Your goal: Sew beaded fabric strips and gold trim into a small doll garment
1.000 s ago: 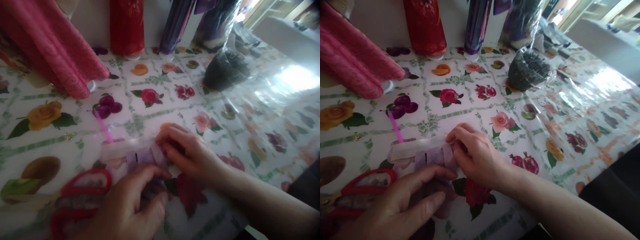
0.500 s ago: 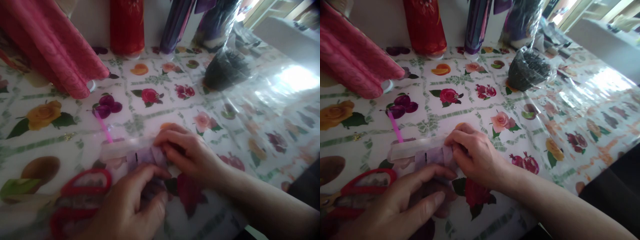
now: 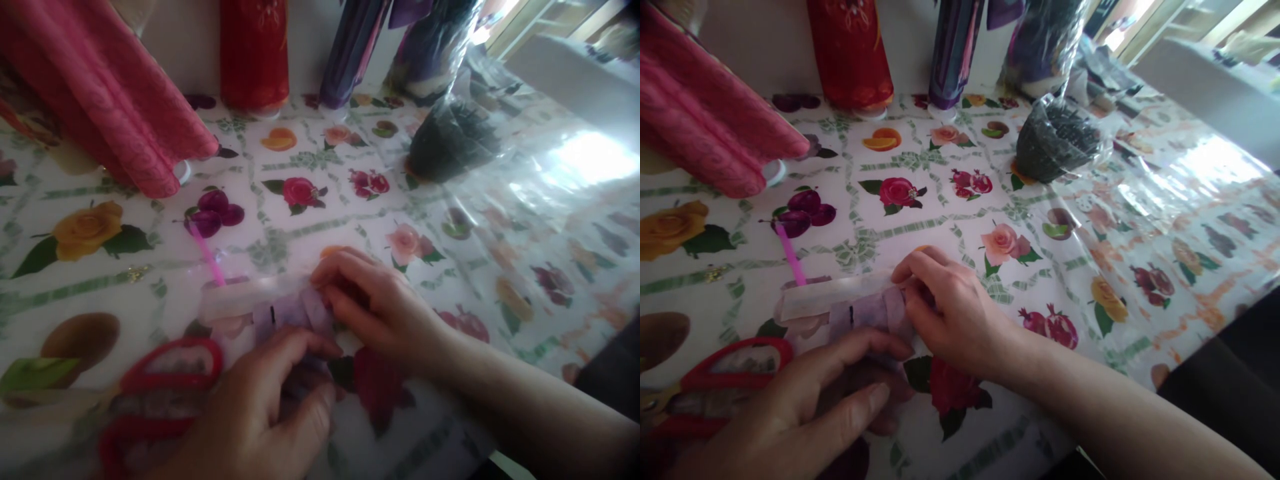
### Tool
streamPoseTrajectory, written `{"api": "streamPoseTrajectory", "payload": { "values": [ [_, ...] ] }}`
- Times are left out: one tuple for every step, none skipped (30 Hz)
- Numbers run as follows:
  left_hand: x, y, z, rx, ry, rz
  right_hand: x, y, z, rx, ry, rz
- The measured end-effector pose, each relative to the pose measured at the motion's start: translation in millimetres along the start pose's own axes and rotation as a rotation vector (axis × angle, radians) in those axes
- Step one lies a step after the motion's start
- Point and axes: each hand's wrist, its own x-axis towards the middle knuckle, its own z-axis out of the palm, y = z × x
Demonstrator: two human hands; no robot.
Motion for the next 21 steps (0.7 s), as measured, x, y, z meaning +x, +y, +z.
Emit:
{"api": "streamPoseTrajectory", "payload": {
  "values": [
    [0.5,-0.3,0.2,-0.014,-0.01,-0.005,0.0,0.2,0.0,-0.002,0.006,0.002],
    [1.0,-0.5,0.2,-0.025,-0.017,-0.009,0.1,0.4,0.0,-0.002,0.01,0.002],
    [1.4,-0.8,0.0,-0.031,-0.021,-0.011,0.1,0.6,0.0,-0.001,0.009,0.0],
    [1.8,-1.0,-0.2,-0.033,-0.022,-0.008,0.2,0.7,-0.1,0.001,0.008,-0.006],
    [2.0,-1.3,-0.5,-0.033,-0.023,-0.005,0.4,0.7,-0.2,0.004,0.004,-0.012],
    [2.3,-1.7,-0.7,-0.032,-0.025,-0.003,0.5,0.7,-0.3,0.006,-0.002,-0.019],
    [2.5,-2.3,-0.8,-0.031,-0.023,0.004,0.7,0.7,-0.4,0.008,-0.01,-0.024],
    [2.8,-3.0,-0.7,-0.031,-0.02,0.011,0.8,0.7,-0.5,0.009,-0.017,-0.029],
    [3.2,-4.0,-0.5,-0.032,-0.016,0.02,0.9,0.7,-0.4,0.009,-0.025,-0.036],
    [3.5,-5.0,-0.1,-0.035,-0.012,0.023,0.9,0.8,-0.1,0.01,-0.03,-0.043],
    [3.8,-6.0,0.3,-0.041,-0.014,0.026,1.0,0.9,0.2,0.011,-0.026,-0.049],
    [3.9,-6.8,0.6,-0.049,-0.017,0.024,1.1,1.0,0.7,0.008,-0.011,-0.052],
    [3.7,-7.2,0.8,-0.054,-0.017,0.021,1.1,1.2,1.2,0.002,0.016,-0.054],
    [3.3,-7.2,0.8,-0.055,-0.017,0.016,1.2,1.4,1.7,-0.01,0.051,-0.049],
    [2.8,-6.8,0.7,-0.055,-0.014,0.011,1.4,1.7,2.1,-0.027,0.09,-0.04],
    [2.1,-5.9,0.5,-0.053,-0.012,0.003,1.7,2.1,2.3,-0.047,0.128,-0.028],
    [1.5,-4.7,0.3,-0.05,-0.013,-0.007,2.2,2.8,2.3,-0.064,0.153,-0.019],
    [1.1,-3.3,0.1,-0.049,-0.015,-0.024,2.9,3.6,2.4,-0.074,0.165,-0.013],
    [0.8,-2.0,0.0,-0.05,-0.02,-0.042,3.9,4.7,2.4,-0.078,0.168,-0.01],
    [0.7,-0.8,0.0,-0.053,-0.025,-0.061,5.1,5.9,2.6,-0.08,0.164,-0.012],
    [0.7,0.1,0.0,-0.056,-0.028,-0.074,6.5,7.2,3.0,-0.083,0.158,-0.017]
  ]
}}
